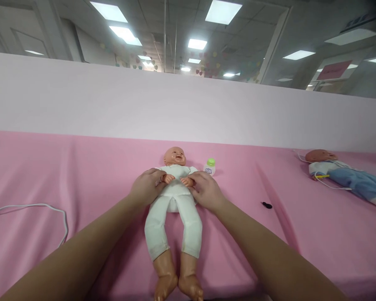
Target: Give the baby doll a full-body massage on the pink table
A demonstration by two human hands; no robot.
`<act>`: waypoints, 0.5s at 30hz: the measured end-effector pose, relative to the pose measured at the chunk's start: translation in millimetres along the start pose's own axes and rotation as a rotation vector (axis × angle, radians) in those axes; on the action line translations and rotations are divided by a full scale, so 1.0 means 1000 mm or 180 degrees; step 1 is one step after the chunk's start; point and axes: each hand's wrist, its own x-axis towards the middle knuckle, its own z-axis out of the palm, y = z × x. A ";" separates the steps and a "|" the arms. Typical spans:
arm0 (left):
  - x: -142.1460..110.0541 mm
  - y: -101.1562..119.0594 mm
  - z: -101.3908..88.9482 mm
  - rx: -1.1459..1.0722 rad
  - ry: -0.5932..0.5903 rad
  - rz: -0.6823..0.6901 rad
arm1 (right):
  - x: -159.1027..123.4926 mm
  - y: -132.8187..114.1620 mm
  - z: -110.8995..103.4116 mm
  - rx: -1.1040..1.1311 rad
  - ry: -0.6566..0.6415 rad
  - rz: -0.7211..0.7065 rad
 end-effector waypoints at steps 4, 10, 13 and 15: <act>0.001 0.002 -0.001 0.0348 -0.0226 0.0371 | 0.000 -0.005 0.003 -0.0481 -0.0343 -0.0417; 0.002 -0.004 0.003 0.0000 -0.0159 0.0206 | 0.000 0.002 0.001 -0.0052 -0.0273 -0.0003; 0.004 -0.015 0.003 -0.0442 0.0146 -0.0337 | 0.003 0.013 -0.012 0.0338 0.0119 0.0561; 0.007 -0.028 0.002 -0.0798 0.0400 -0.0895 | 0.004 0.026 -0.022 0.0635 0.0629 0.1228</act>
